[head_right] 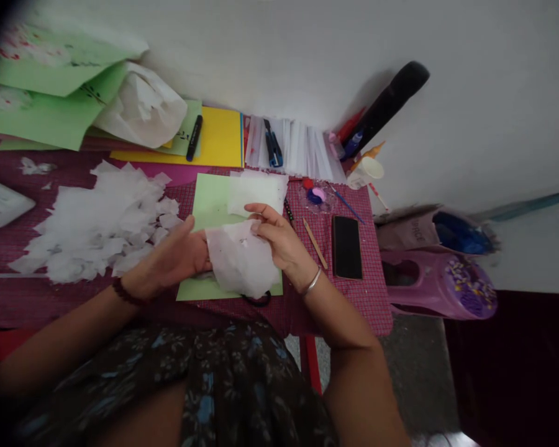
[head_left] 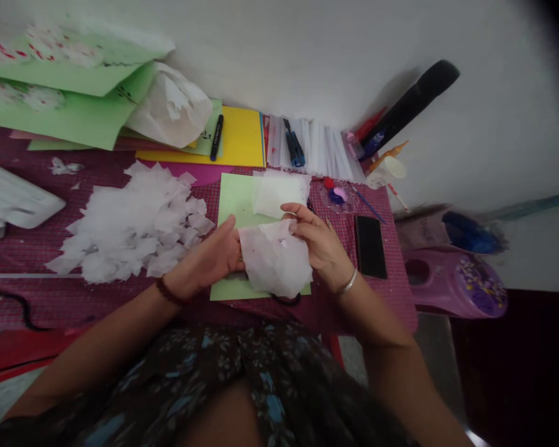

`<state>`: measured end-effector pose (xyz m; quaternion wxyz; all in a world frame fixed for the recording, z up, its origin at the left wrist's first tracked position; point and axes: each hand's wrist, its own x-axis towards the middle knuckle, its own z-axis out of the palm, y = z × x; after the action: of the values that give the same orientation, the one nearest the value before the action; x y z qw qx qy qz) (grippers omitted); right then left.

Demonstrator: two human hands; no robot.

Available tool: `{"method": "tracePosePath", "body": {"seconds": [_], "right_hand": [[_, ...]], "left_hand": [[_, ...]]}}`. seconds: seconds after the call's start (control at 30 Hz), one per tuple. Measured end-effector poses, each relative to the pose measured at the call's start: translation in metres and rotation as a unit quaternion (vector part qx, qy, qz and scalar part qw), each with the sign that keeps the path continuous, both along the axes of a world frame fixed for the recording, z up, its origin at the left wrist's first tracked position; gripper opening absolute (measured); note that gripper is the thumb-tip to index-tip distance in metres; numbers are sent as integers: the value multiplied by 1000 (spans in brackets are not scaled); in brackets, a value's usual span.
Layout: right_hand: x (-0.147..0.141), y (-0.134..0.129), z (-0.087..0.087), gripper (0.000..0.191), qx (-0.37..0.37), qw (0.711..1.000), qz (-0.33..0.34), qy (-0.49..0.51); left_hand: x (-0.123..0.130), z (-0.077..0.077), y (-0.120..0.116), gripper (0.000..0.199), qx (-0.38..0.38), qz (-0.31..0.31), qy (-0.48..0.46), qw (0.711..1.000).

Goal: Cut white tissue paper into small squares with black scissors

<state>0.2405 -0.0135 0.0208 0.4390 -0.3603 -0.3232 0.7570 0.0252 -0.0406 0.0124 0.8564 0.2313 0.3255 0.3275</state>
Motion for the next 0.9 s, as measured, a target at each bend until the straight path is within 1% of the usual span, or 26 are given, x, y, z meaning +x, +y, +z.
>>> {"method": "tracePosePath", "body": {"seconds": [0.03,0.07,0.1,0.17,0.23,0.3,0.37,0.4,0.5,0.57,0.7,0.8,0.9], "right_hand": [[0,3,3,37,10,1000,-1,0],[0,6,4,37,19,1000,-3,0],[1,8,5,37,25,1000,-4,0],[4,11,4,37,25,1000,7,2],[8,11,-1,37,16,999,39,-4],[11,7,-9,49,8,997,80,-20],[12,0,-18,57,18,993,107,-51],[11,-5,-22,56,34,990,115,-74],[7,-15,-28,42,98,976,114,-157],[5,-19,-29,35,124,968,100,-195],[5,-19,-31,35,122,965,78,-219],[5,-19,-32,34,113,968,75,-209],[5,-20,-31,33,106,971,78,-200]], "left_hand": [[3,-1,-2,53,6,-7,-3,1000],[5,-2,-5,46,11,0,5,1000],[7,-2,-7,41,11,15,23,1000],[9,0,-10,40,-3,53,76,996],[9,4,-11,41,-15,98,122,988],[7,8,-11,44,-7,140,150,979],[6,11,-11,46,12,162,162,973],[6,11,-11,46,20,166,164,972],[4,5,-10,42,28,160,164,973],[1,-1,-10,41,34,155,176,972],[-11,-8,-10,36,85,135,211,964],[-19,-8,-12,33,108,106,235,960],[-22,-5,-15,30,110,101,245,958]]}}
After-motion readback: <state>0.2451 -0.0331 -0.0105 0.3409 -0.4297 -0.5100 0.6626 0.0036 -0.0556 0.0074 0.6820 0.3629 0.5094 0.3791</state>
